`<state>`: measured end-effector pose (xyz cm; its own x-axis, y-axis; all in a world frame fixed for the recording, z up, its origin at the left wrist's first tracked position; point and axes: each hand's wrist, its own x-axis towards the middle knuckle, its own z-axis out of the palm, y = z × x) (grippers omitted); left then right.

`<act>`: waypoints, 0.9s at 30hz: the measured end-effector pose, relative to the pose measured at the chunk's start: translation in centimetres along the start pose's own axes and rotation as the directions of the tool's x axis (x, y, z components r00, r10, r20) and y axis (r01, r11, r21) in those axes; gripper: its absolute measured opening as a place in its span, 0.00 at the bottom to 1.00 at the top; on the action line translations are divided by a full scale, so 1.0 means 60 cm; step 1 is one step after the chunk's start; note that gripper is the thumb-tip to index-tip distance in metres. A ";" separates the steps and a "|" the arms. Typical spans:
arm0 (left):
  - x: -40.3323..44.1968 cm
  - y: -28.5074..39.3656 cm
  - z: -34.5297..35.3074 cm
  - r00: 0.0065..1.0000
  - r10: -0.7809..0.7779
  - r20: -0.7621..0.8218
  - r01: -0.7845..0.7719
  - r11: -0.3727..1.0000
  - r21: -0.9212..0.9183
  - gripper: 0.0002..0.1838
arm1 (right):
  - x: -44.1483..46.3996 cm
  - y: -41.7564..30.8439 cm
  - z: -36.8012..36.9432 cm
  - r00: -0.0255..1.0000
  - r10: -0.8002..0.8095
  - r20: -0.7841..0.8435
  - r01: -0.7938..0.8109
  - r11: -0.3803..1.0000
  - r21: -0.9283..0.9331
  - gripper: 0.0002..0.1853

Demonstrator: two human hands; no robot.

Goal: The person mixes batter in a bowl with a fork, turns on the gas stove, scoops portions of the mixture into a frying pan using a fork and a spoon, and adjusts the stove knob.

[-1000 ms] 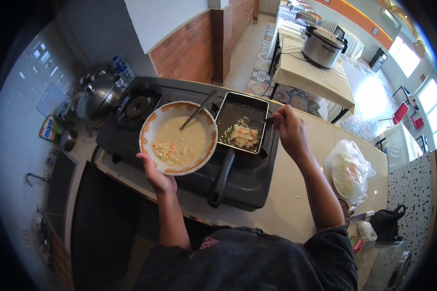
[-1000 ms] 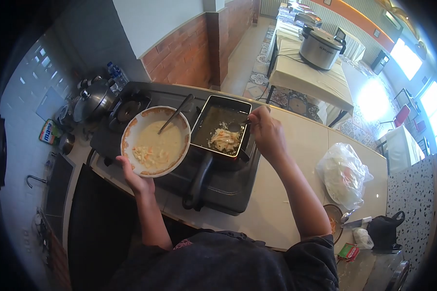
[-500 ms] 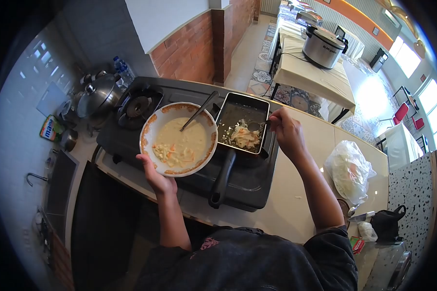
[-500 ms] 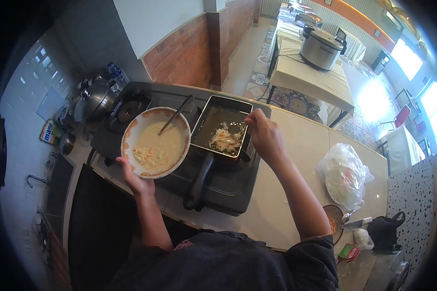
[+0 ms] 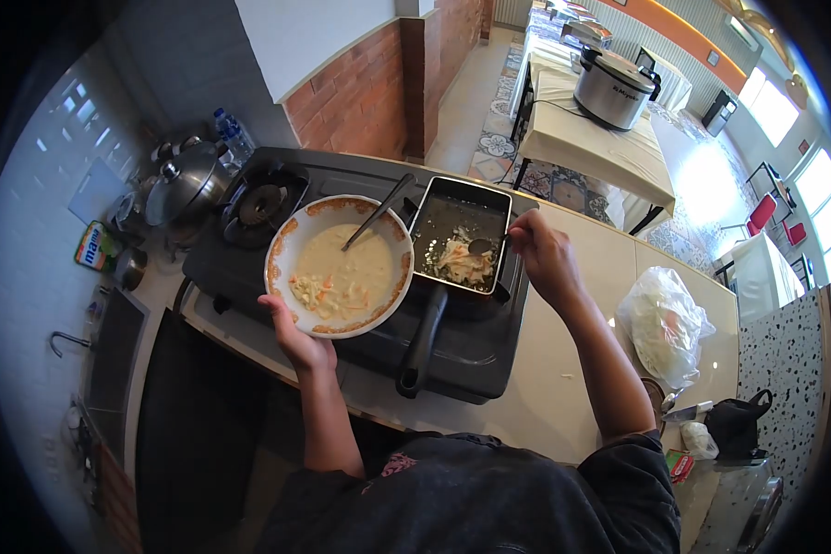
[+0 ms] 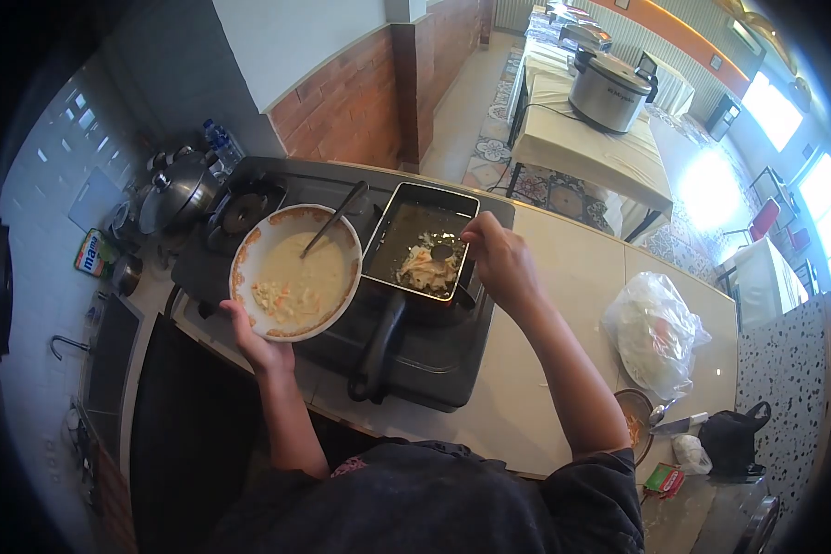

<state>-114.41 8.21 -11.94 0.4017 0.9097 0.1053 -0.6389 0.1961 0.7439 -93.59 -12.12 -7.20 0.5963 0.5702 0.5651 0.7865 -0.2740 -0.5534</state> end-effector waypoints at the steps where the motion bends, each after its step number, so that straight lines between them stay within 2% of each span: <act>1: 0.001 0.000 0.000 1.000 0.003 0.010 -0.003 1.000 0.001 0.38 | 0.000 0.000 0.002 1.000 -0.011 0.015 0.012 0.999 -0.036 0.03; 4: -0.002 0.003 0.004 1.000 -0.002 0.006 0.002 1.000 0.004 0.38 | 0.002 -0.019 0.000 1.000 -0.016 -0.023 0.017 0.998 0.062 0.04; 7: -0.002 0.004 0.005 1.000 -0.011 -0.006 0.011 1.000 0.005 0.38 | 0.003 -0.027 0.012 0.999 -0.039 -0.009 0.040 0.996 0.074 0.04; 10: 0.001 0.001 0.000 1.000 0.006 0.020 -0.006 1.000 0.017 0.39 | 0.004 -0.031 0.019 0.999 -0.006 0.053 0.005 1.000 0.026 0.05; 16: 0.001 0.000 0.000 1.000 0.002 -0.005 -0.002 1.000 0.010 0.39 | 0.002 -0.037 0.015 1.000 -0.011 0.018 0.010 0.998 0.061 0.05; 19: 0.001 0.001 0.001 1.000 -0.008 -0.001 0.008 1.000 0.011 0.39 | 0.000 -0.033 0.021 0.998 -0.028 0.063 0.031 0.999 -0.043 0.05; 22: -0.003 0.006 0.005 1.000 -0.012 -0.015 0.013 1.000 0.016 0.40 | -0.002 -0.032 0.018 0.999 -0.053 0.014 0.052 0.999 0.008 0.05; 25: -0.001 0.004 0.003 1.000 -0.004 0.014 0.004 1.000 0.007 0.39 | 0.005 -0.029 0.011 1.000 0.024 -0.019 -0.025 0.998 -0.050 0.06; 27: -0.002 0.005 0.006 1.000 -0.011 0.022 0.011 1.000 -0.001 0.39 | 0.022 -0.035 -0.007 0.978 0.179 -0.110 -0.151 0.963 0.223 0.07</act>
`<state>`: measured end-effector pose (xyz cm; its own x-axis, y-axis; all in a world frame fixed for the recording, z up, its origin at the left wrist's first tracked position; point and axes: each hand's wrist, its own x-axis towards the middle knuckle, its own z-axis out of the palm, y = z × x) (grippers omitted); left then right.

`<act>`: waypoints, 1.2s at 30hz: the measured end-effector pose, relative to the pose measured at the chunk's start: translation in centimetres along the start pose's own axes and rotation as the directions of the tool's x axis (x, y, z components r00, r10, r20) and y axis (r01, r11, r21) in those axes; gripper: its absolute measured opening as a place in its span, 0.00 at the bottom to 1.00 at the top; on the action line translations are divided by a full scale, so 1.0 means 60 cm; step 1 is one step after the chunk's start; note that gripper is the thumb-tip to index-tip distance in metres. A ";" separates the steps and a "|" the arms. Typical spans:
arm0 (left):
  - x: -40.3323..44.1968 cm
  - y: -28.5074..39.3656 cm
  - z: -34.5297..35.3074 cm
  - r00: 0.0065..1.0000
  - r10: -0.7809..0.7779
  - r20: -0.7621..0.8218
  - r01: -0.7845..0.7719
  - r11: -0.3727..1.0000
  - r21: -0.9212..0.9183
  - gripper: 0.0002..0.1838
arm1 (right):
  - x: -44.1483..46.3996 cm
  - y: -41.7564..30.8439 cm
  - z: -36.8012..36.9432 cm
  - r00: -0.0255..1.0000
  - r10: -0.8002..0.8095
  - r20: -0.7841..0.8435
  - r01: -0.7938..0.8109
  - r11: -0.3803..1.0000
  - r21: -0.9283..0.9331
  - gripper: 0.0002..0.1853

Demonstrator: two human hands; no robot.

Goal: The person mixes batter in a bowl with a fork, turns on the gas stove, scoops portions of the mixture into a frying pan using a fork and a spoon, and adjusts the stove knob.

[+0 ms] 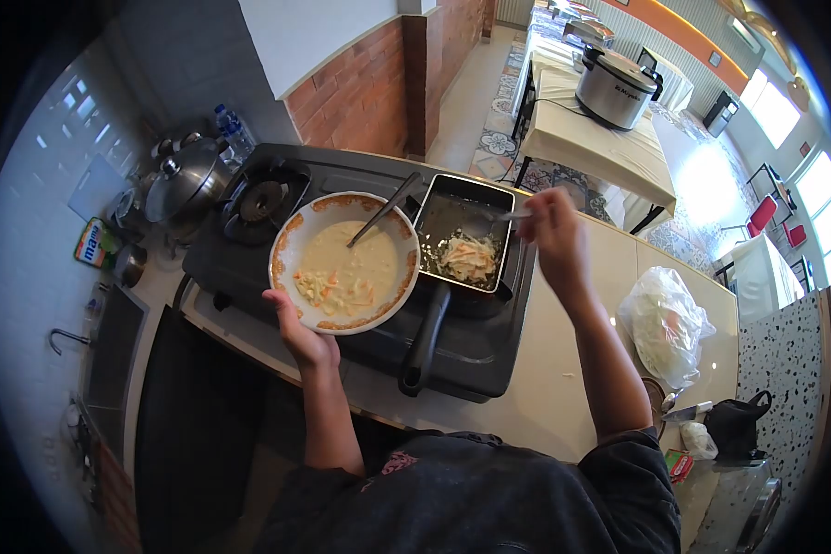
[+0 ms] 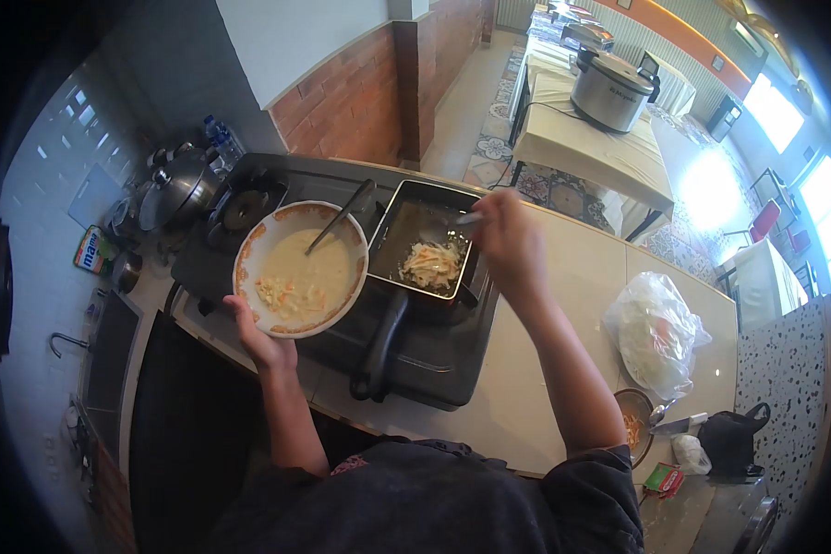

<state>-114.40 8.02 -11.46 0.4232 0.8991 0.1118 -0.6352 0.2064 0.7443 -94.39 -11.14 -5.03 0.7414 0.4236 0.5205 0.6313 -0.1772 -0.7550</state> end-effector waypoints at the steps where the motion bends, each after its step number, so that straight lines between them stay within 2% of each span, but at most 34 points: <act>1: -0.001 0.000 0.002 1.000 -0.002 0.002 0.002 1.000 -0.004 0.39 | 0.006 -0.009 -0.007 0.996 0.077 -0.045 -0.070 0.988 0.135 0.08; 3: -0.003 -0.005 0.004 0.999 -0.012 0.034 0.012 1.000 -0.007 0.39 | 0.011 -0.028 -0.014 0.994 0.111 0.004 -0.103 0.899 0.425 0.11; 4: -0.003 -0.008 0.005 0.999 -0.011 0.047 0.012 1.000 -0.006 0.39 | 0.008 -0.045 -0.013 0.987 0.152 0.053 -0.158 0.852 0.499 0.11; 7: -0.009 -0.013 0.014 0.993 -0.003 0.117 0.003 1.000 -0.001 0.39 | -0.008 -0.088 -0.002 0.979 0.076 0.190 -0.160 0.867 0.472 0.10; 12: -0.022 -0.006 0.030 0.995 -0.036 0.094 0.039 0.999 -0.033 0.35 | -0.020 -0.101 0.038 0.970 0.135 0.201 -0.187 0.945 0.268 0.10; 15: -0.027 -0.005 0.031 0.993 -0.030 0.112 0.033 0.999 -0.023 0.35 | -0.022 -0.093 0.049 0.978 0.090 0.187 -0.120 0.980 0.156 0.09; 19: -0.030 -0.002 0.031 0.994 -0.035 0.106 0.036 0.999 -0.013 0.36 | -0.026 -0.091 0.058 0.975 0.103 0.195 -0.128 0.985 0.120 0.09; 25: -0.028 -0.008 0.027 0.995 -0.026 0.093 0.027 1.000 -0.006 0.35 | -0.014 -0.067 0.049 0.962 0.187 0.199 -0.247 0.905 0.346 0.10; 28: -0.029 -0.009 0.031 0.996 -0.030 0.083 0.031 1.000 -0.003 0.35 | -0.010 -0.044 0.049 0.938 0.226 0.263 -0.331 0.809 0.486 0.10; 31: -0.029 -0.010 0.031 0.997 -0.038 0.060 0.039 0.999 -0.004 0.35 | -0.007 -0.031 0.043 0.896 0.311 0.317 -0.444 0.648 0.619 0.10; 34: -0.027 -0.013 0.028 0.999 -0.030 0.038 0.030 1.000 -0.001 0.35 | -0.001 -0.004 0.021 0.911 0.320 0.259 -0.410 0.651 0.639 0.10; 36: -0.022 -0.021 0.008 1.000 -0.003 0.026 0.003 1.000 0.008 0.35 | -0.007 0.016 0.009 0.927 0.320 0.194 -0.371 0.714 0.594 0.10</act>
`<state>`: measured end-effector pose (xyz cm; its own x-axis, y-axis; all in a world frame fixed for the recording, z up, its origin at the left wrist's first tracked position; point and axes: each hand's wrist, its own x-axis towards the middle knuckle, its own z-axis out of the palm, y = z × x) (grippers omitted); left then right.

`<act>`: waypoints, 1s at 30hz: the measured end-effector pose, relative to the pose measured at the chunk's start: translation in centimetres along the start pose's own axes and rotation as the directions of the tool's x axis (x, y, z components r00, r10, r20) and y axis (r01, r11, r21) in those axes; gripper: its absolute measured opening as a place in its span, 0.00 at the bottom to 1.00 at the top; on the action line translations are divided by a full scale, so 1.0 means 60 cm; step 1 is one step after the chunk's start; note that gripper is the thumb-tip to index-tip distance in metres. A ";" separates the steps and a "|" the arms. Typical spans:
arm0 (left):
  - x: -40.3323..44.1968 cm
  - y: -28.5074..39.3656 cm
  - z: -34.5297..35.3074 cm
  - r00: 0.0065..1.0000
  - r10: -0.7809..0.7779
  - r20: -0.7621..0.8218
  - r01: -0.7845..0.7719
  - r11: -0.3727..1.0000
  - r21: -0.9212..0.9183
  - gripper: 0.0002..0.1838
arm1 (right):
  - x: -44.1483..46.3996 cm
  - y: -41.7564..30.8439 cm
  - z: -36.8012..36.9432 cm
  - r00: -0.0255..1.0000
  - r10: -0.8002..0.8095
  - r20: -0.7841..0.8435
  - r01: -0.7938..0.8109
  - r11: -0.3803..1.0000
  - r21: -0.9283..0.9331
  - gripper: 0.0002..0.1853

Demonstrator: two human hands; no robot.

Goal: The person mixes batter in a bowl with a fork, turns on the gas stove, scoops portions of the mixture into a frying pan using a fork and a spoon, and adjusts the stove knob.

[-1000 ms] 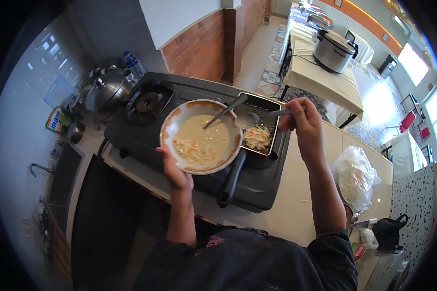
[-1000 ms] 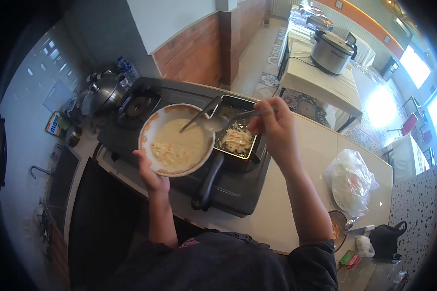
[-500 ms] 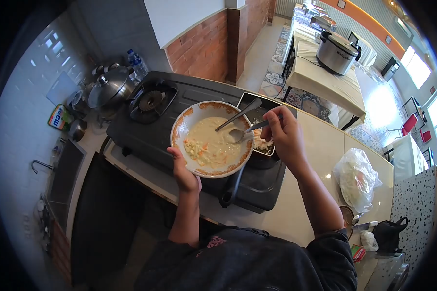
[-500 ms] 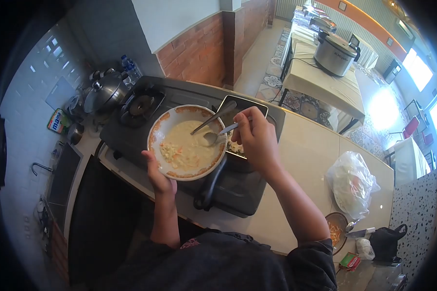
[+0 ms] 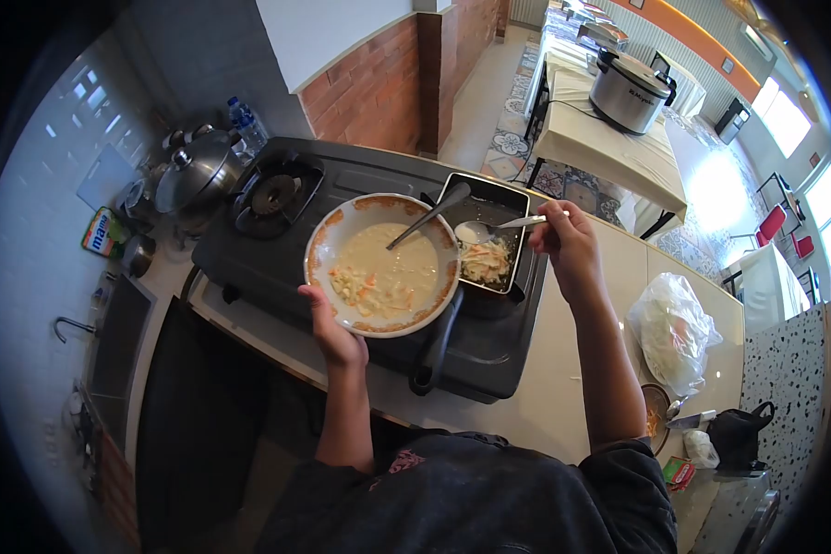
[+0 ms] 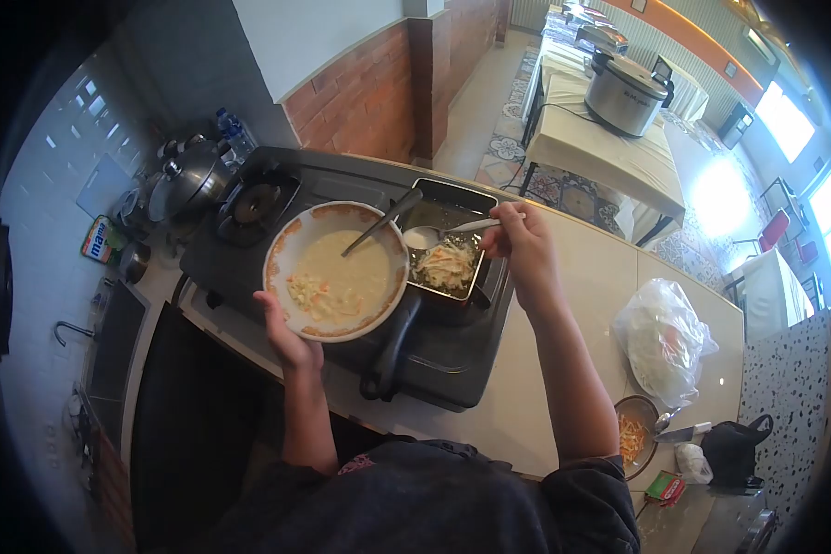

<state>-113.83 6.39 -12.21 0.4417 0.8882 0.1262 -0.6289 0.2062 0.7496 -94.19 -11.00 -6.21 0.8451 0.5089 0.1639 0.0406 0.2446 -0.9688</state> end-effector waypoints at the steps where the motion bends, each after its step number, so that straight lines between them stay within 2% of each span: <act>1: 0.002 -0.001 -0.005 1.000 0.004 0.009 -0.004 1.000 0.002 0.36 | 0.002 0.004 -0.011 0.999 -0.023 -0.023 0.022 0.999 -0.037 0.11; 5: 0.006 -0.002 -0.012 1.000 0.013 0.024 -0.013 1.000 0.009 0.39 | 0.000 0.035 -0.027 0.987 -0.159 -0.013 0.142 0.911 -0.388 0.10; 9: 0.005 0.008 -0.006 1.000 0.013 0.009 -0.013 1.000 0.011 0.39 | -0.013 0.033 -0.004 0.977 -0.208 -0.056 0.126 0.764 -0.632 0.10; 19: 0.006 0.004 -0.012 1.000 0.028 -0.010 -0.028 0.999 0.027 0.38 | -0.025 0.032 -0.009 0.949 -0.311 0.047 0.254 0.672 -0.696 0.09; 25: 0.005 0.008 -0.011 1.000 0.018 -0.010 -0.018 1.000 0.026 0.38 | -0.028 0.038 0.001 0.932 -0.362 0.022 0.277 0.672 -0.687 0.11; 30: 0.006 0.009 -0.010 1.000 0.011 -0.006 -0.011 1.000 0.014 0.38 | -0.029 0.042 0.008 0.939 -0.336 0.074 0.298 0.686 -0.664 0.08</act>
<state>-114.38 7.08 -12.16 0.4312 0.8927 0.1308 -0.6244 0.1906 0.7575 -95.78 -10.87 -8.88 0.7406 0.4566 0.4930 0.6332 -0.2287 -0.7394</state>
